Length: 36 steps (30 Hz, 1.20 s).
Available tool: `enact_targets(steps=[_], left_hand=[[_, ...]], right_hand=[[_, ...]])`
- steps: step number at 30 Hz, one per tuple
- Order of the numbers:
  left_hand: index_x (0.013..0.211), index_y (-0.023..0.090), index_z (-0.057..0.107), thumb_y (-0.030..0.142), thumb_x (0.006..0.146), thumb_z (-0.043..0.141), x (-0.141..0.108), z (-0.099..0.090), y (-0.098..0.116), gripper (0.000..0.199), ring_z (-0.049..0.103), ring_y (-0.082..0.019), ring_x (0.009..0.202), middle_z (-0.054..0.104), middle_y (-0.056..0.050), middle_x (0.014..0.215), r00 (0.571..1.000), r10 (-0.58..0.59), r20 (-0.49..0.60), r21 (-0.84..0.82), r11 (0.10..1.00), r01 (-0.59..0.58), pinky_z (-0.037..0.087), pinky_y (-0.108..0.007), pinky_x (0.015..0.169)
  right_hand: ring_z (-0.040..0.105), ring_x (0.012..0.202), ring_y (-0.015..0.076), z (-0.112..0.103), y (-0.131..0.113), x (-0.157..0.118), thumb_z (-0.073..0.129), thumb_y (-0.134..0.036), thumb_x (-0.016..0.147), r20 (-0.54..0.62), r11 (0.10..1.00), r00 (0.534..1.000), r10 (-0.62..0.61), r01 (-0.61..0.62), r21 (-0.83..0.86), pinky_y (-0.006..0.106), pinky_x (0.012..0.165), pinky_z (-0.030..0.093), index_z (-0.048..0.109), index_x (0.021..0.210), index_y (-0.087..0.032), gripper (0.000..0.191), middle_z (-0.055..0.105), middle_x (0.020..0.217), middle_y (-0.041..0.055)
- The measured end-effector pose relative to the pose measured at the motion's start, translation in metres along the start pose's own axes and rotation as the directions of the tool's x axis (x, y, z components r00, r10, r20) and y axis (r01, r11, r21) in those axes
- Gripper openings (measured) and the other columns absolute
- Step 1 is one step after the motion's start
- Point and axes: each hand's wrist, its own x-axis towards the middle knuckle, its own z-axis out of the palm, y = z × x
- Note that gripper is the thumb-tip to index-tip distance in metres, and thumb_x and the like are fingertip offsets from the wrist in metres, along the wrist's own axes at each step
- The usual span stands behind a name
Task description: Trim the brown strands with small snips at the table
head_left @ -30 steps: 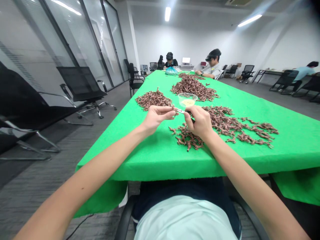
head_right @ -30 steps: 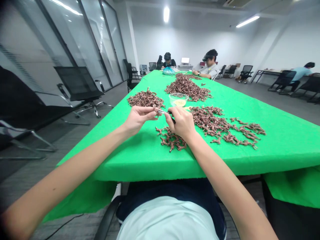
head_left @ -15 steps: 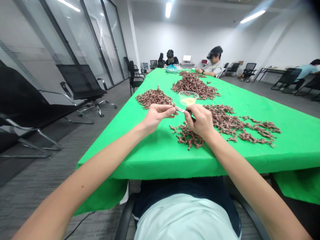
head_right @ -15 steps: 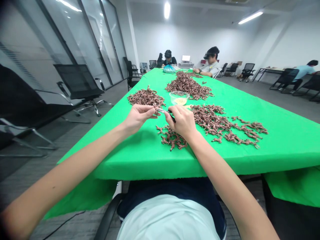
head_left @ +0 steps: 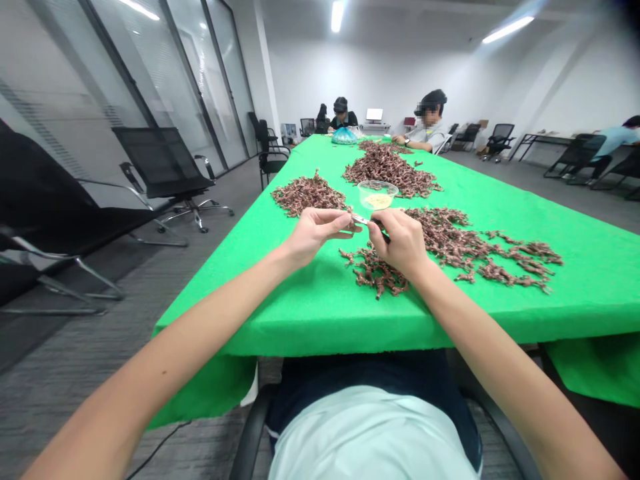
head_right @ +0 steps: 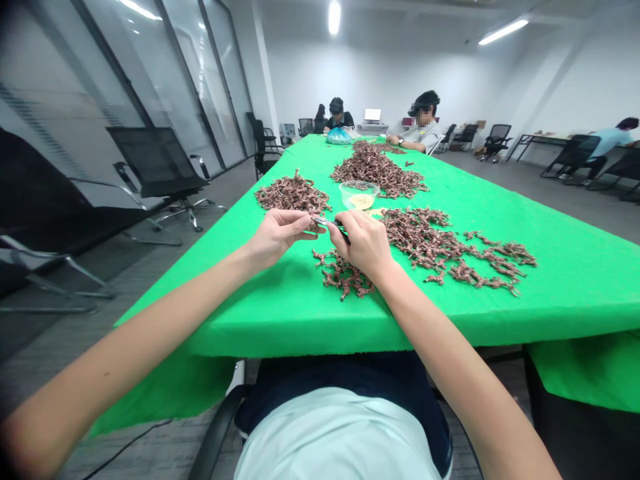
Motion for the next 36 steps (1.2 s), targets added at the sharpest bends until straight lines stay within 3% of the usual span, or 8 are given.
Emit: enact_targets(steps=[7, 12, 20, 29, 36], left_hand=[[0.096, 0.021, 0.083, 0.049, 0.076, 0.085, 0.0, 0.002, 0.0, 0.034, 0.076, -0.026, 0.099, 0.08, -0.01, 0.104, 0.999, 0.029, -0.016, 0.021, 0.999, -0.029, 0.062, -0.04, 0.089], [0.098, 0.021, 0.083, 0.047, 0.076, 0.085, 0.001, 0.005, 0.0, 0.035, 0.075, -0.027, 0.103, 0.079, -0.011, 0.11, 0.982, 0.161, -0.097, 0.137, 0.98, -0.147, 0.062, -0.039, 0.088], [0.097, 0.021, 0.084, 0.043, 0.073, 0.088, 0.002, 0.008, 0.001, 0.032, 0.074, -0.029, 0.108, 0.08, -0.009, 0.109, 0.931, 0.311, -0.191, 0.256, 0.931, -0.258, 0.057, -0.046, 0.104], [0.096, 0.02, 0.083, 0.051, 0.073, 0.086, 0.001, 0.011, 0.0, 0.039, 0.075, -0.026, 0.101, 0.079, -0.012, 0.11, 0.956, 0.173, -0.235, 0.143, 0.979, -0.142, 0.061, -0.039, 0.086], [0.095, 0.02, 0.083, 0.051, 0.071, 0.087, 0.002, 0.01, -0.002, 0.039, 0.075, -0.026, 0.101, 0.079, -0.011, 0.109, 0.957, 0.168, -0.235, 0.123, 0.982, -0.143, 0.061, -0.038, 0.084]], right_hand=[[0.06, 0.071, 0.0182, 0.002, -0.003, 0.0, 0.039, -0.042, 0.105, 0.007, 0.999, 1.0, 0.015, -0.015, -0.03, 0.031, 0.066, 0.041, 0.063, 0.089, -0.019, 0.037, 0.068, 0.077, 0.0071], [0.057, 0.062, 0.0157, 0.005, -0.009, 0.0, 0.036, -0.041, 0.106, 0.01, 0.997, 0.997, 0.078, -0.078, 0.005, 0.03, 0.061, 0.037, 0.061, 0.084, -0.019, 0.04, 0.065, 0.07, 0.0045], [0.046, 0.048, 0.0123, 0.008, -0.018, 0.003, 0.034, -0.045, 0.106, 0.039, 0.965, 0.978, 0.205, -0.209, 0.159, 0.03, 0.055, 0.032, 0.052, 0.069, -0.022, 0.047, 0.053, 0.054, -0.0002], [0.05, 0.05, 0.013, 0.009, -0.021, 0.005, 0.032, -0.052, 0.106, 0.075, 0.914, 0.952, 0.297, -0.306, 0.265, 0.029, 0.057, 0.037, 0.051, 0.067, -0.022, 0.053, 0.056, 0.056, 0.0011], [0.051, 0.049, 0.0132, 0.009, -0.02, 0.004, 0.032, -0.051, 0.106, 0.082, 0.909, 0.953, 0.293, -0.304, 0.283, 0.029, 0.057, 0.038, 0.052, 0.068, -0.022, 0.052, 0.055, 0.055, 0.0006]])
